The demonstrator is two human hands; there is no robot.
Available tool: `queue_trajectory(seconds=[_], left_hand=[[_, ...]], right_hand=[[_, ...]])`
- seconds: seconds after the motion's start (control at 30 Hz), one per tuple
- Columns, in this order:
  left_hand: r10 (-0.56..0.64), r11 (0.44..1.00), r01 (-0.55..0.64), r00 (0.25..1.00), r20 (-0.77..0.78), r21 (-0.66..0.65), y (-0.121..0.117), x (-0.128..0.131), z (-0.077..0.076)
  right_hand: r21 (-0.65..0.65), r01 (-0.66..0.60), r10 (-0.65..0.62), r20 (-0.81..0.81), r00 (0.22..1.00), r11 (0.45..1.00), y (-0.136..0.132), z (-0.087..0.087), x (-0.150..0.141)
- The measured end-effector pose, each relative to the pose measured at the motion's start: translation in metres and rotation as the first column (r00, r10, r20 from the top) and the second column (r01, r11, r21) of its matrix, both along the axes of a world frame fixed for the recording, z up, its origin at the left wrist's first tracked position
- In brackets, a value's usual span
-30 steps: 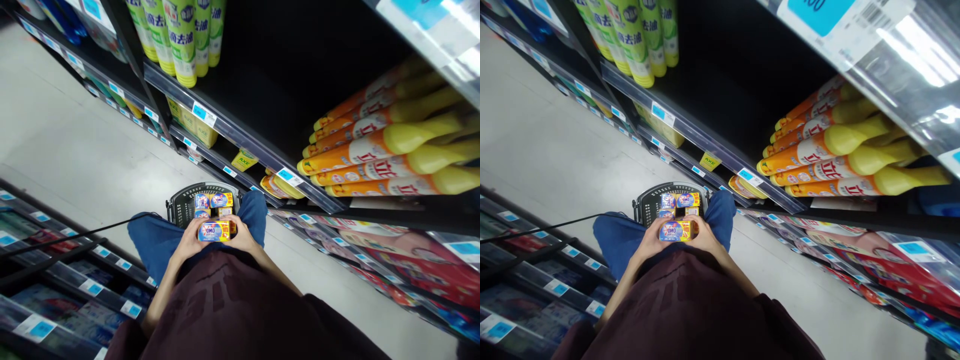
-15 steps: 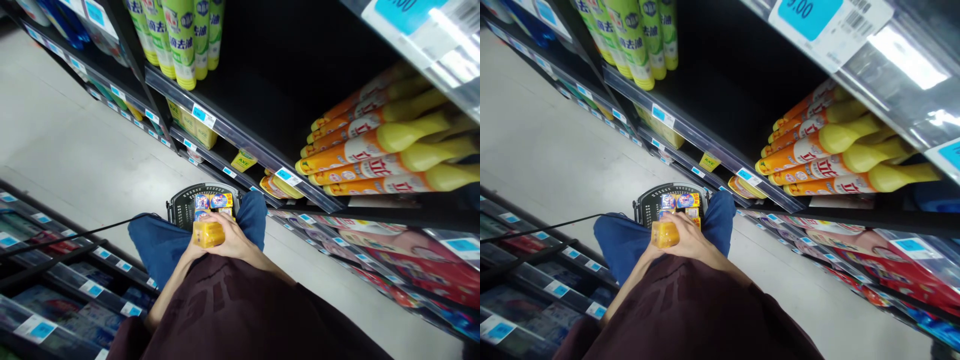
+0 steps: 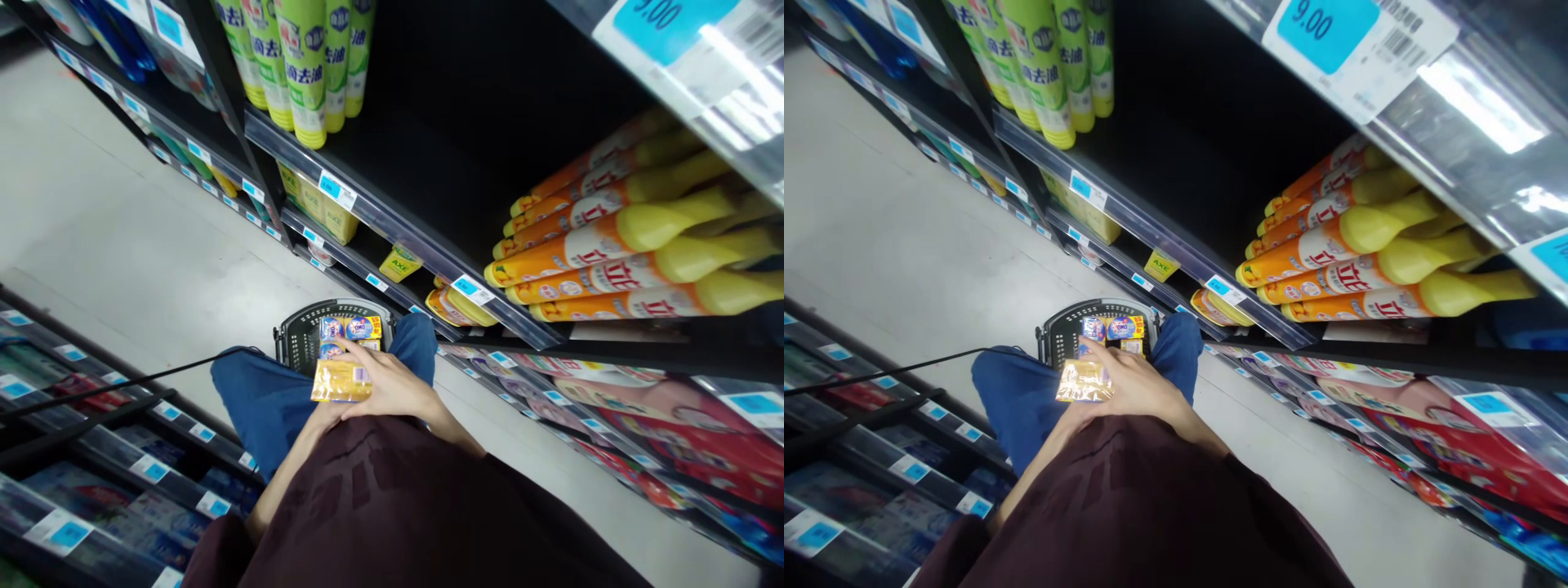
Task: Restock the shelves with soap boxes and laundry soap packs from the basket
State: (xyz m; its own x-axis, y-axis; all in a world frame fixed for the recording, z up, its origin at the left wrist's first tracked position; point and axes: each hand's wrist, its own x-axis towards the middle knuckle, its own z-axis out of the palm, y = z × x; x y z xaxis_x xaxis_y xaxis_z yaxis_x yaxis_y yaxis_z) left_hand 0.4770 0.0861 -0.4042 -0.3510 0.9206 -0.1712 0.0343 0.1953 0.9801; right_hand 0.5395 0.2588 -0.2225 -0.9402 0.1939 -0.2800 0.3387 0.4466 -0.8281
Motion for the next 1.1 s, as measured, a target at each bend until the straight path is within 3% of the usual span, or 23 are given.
queue_trajectory(seconds=[0.1, 0.17, 0.23, 0.3, 0.4, 0.57, 0.7, 0.83, 1.0, 1.1], left_hand=[[0.013, 0.998, -0.025, 0.976, 0.217, 0.05, 0.001, -0.013, 0.006], [0.036, 0.997, -0.053, 0.962, 0.271, 0.055, 0.006, -0.023, 0.016], [0.061, 0.996, -0.072, 0.982, 0.182, 0.059, 0.014, -0.034, 0.032], [0.072, 0.994, -0.071, 0.997, -0.005, 0.079, 0.021, -0.046, 0.051], [0.06, 0.995, -0.033, 0.95, -0.306, 0.093, 0.027, -0.06, 0.08], [0.064, 0.995, -0.019, 0.892, -0.448, 0.103, 0.029, -0.065, 0.109], [0.058, 0.993, 0.0, 0.87, -0.489, 0.118, 0.033, -0.065, 0.119], [0.05, 0.991, 0.023, 0.852, -0.521, 0.133, 0.034, -0.07, 0.12], [0.003, 0.973, 0.13, 0.819, -0.574, 0.191, 0.027, -0.07, 0.115], [-0.049, 0.93, 0.275, 0.749, -0.661, 0.243, 0.025, -0.065, 0.112]], right_hand=[[0.076, 0.003, -0.001, -0.031, 1.0, 0.997, -0.002, -0.005, -0.001], [0.12, 0.013, -0.008, -0.04, 0.999, 0.993, -0.001, -0.008, -0.001], [0.124, 0.016, -0.013, -0.031, 0.999, 0.992, 0.003, -0.011, 0.003], [0.091, 0.033, -0.03, -0.036, 0.999, 0.995, 0.008, -0.016, 0.01], [0.028, 0.1, -0.098, -0.08, 0.992, 0.995, 0.017, -0.027, 0.023], [-0.182, 0.229, -0.26, -0.171, 0.95, 0.956, 0.021, -0.061, 0.038], [-0.318, 0.315, -0.38, -0.17, 0.909, 0.894, 0.011, -0.083, 0.039], [-0.372, 0.332, -0.401, -0.123, 0.908, 0.867, 0.007, -0.087, 0.038], [-0.538, 0.142, -0.232, -0.103, 0.967, 0.831, 0.022, -0.079, 0.039], [-0.416, 0.1, -0.138, -0.064, 0.988, 0.904, 0.034, -0.07, 0.04]])
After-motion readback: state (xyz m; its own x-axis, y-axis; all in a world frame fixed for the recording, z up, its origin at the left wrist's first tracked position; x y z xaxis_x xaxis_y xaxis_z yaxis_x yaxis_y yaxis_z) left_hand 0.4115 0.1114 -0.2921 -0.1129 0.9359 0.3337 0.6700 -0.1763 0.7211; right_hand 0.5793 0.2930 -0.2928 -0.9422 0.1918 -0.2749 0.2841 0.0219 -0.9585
